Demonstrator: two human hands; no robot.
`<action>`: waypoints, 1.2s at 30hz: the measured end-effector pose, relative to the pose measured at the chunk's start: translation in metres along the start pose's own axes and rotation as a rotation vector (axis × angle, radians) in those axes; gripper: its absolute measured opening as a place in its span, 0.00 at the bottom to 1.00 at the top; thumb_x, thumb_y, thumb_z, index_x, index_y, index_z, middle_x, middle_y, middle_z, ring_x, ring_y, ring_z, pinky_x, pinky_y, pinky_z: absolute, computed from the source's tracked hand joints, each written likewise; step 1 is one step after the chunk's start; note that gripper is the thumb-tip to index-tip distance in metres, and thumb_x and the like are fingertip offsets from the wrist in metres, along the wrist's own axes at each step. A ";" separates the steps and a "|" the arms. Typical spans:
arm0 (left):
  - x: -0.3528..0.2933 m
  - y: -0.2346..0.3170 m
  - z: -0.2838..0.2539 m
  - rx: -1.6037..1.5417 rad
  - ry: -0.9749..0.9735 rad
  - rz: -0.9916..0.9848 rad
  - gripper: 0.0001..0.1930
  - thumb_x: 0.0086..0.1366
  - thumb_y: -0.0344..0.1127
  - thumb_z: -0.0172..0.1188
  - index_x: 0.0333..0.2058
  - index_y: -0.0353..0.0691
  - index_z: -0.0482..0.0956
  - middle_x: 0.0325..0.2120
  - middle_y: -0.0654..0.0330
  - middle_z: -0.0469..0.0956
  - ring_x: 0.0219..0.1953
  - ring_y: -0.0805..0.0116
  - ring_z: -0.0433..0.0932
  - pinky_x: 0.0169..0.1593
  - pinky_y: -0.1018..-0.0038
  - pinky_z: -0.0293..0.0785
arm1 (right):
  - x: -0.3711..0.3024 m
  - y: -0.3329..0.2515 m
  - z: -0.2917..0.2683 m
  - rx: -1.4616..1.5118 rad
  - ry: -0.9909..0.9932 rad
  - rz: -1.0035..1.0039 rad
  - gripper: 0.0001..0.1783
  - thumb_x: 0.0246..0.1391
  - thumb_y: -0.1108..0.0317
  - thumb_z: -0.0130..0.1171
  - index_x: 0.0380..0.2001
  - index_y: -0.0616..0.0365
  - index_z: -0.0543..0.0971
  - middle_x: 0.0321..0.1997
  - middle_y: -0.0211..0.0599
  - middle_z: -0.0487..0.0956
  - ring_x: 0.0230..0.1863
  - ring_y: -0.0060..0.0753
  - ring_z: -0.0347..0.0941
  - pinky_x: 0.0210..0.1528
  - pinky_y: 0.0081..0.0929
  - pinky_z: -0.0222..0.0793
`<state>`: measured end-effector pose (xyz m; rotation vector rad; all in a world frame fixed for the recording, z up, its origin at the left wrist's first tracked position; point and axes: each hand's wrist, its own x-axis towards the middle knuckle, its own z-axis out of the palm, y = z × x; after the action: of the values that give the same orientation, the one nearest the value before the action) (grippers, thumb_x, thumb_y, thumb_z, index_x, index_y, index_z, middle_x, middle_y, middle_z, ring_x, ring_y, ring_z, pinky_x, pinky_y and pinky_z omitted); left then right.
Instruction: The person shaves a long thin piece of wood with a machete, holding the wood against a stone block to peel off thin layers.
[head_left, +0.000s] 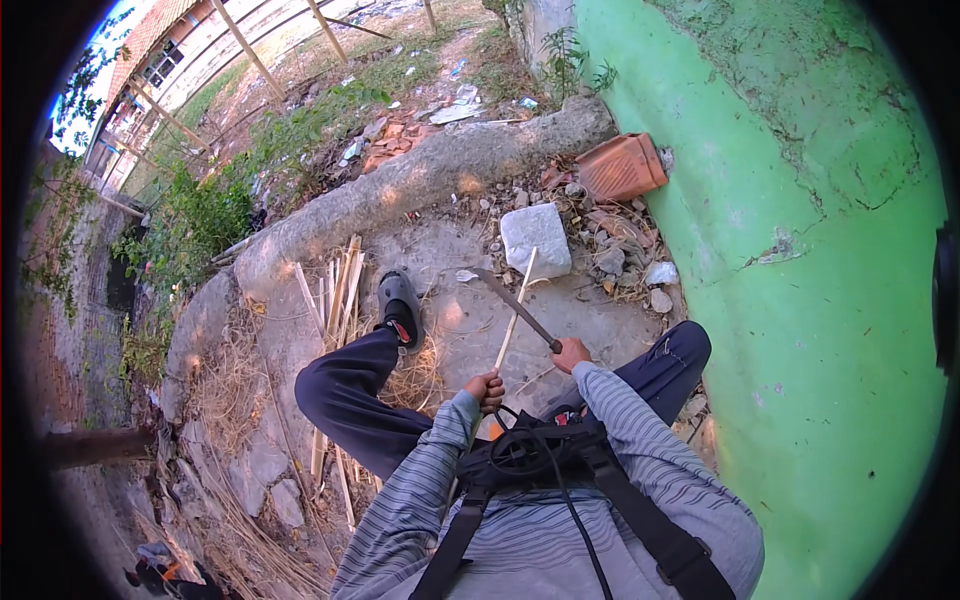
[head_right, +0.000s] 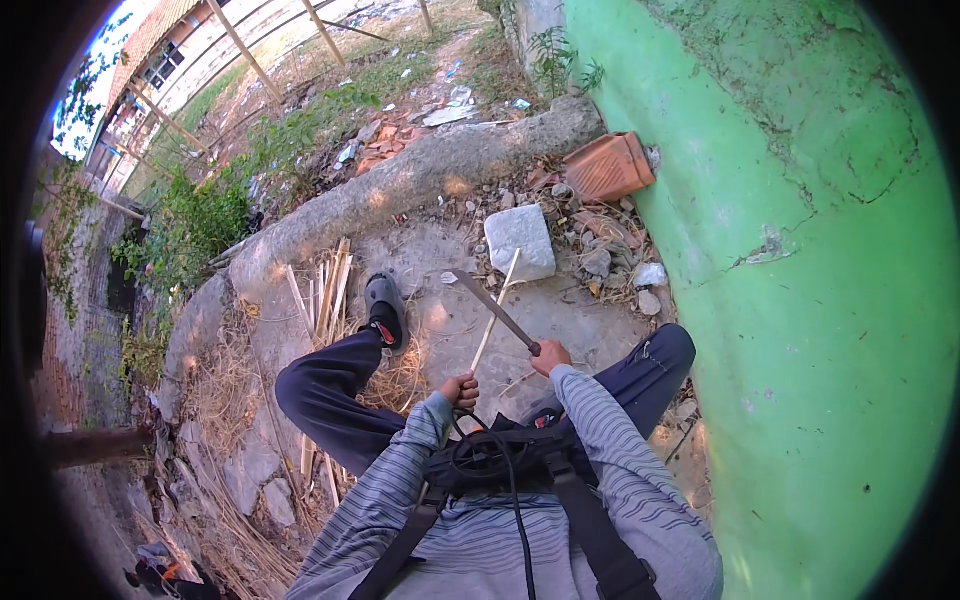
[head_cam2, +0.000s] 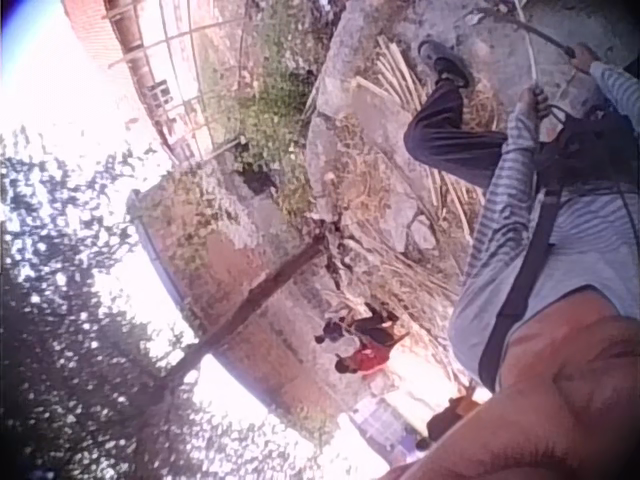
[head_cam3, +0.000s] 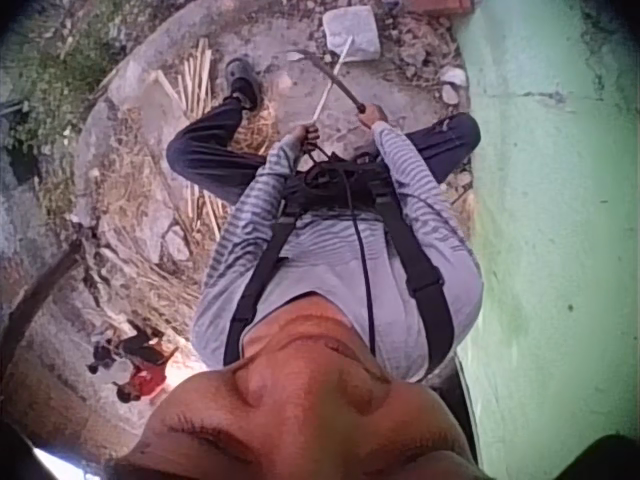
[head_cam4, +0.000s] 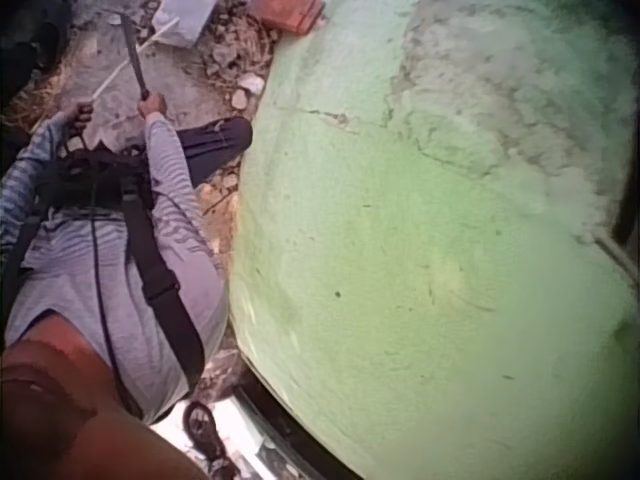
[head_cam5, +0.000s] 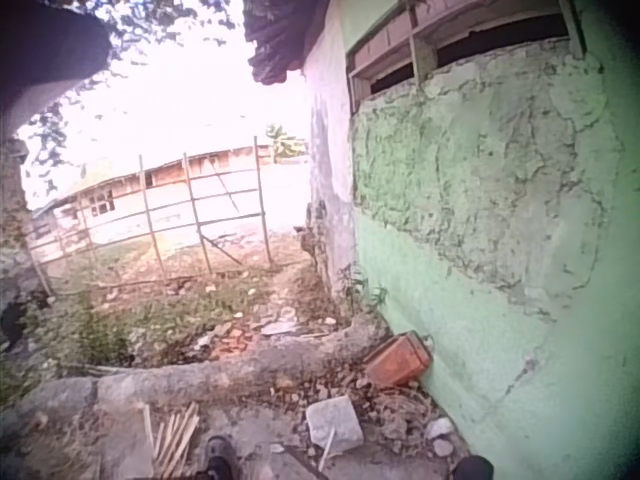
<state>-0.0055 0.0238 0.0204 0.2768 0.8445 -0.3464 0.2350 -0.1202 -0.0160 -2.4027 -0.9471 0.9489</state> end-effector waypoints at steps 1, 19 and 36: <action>0.000 0.000 0.004 0.011 -0.017 -0.004 0.27 0.78 0.57 0.37 0.18 0.55 0.53 0.11 0.73 0.47 0.09 0.78 0.42 0.11 0.75 0.37 | 0.004 0.009 0.001 0.025 0.026 0.041 0.15 0.44 0.58 0.59 0.30 0.57 0.82 0.31 0.53 0.82 0.39 0.59 0.80 0.44 0.48 0.75; -0.003 0.001 0.000 -0.055 -0.058 -0.037 0.28 0.77 0.58 0.36 0.17 0.53 0.54 0.11 0.72 0.48 0.10 0.75 0.42 0.12 0.73 0.40 | -0.011 -0.007 0.013 -0.018 -0.139 -0.119 0.12 0.43 0.59 0.59 0.30 0.52 0.82 0.32 0.52 0.83 0.39 0.60 0.80 0.44 0.50 0.75; 0.001 -0.002 -0.004 -0.028 0.012 -0.030 0.28 0.77 0.58 0.36 0.17 0.53 0.55 0.10 0.71 0.47 0.09 0.75 0.41 0.13 0.71 0.37 | -0.019 -0.011 0.022 -0.074 -0.210 -0.133 0.13 0.45 0.59 0.59 0.32 0.51 0.84 0.36 0.50 0.84 0.40 0.58 0.81 0.45 0.50 0.76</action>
<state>-0.0083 0.0238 0.0167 0.2407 0.8655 -0.3611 0.2034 -0.1236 -0.0166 -2.2978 -1.2210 1.1501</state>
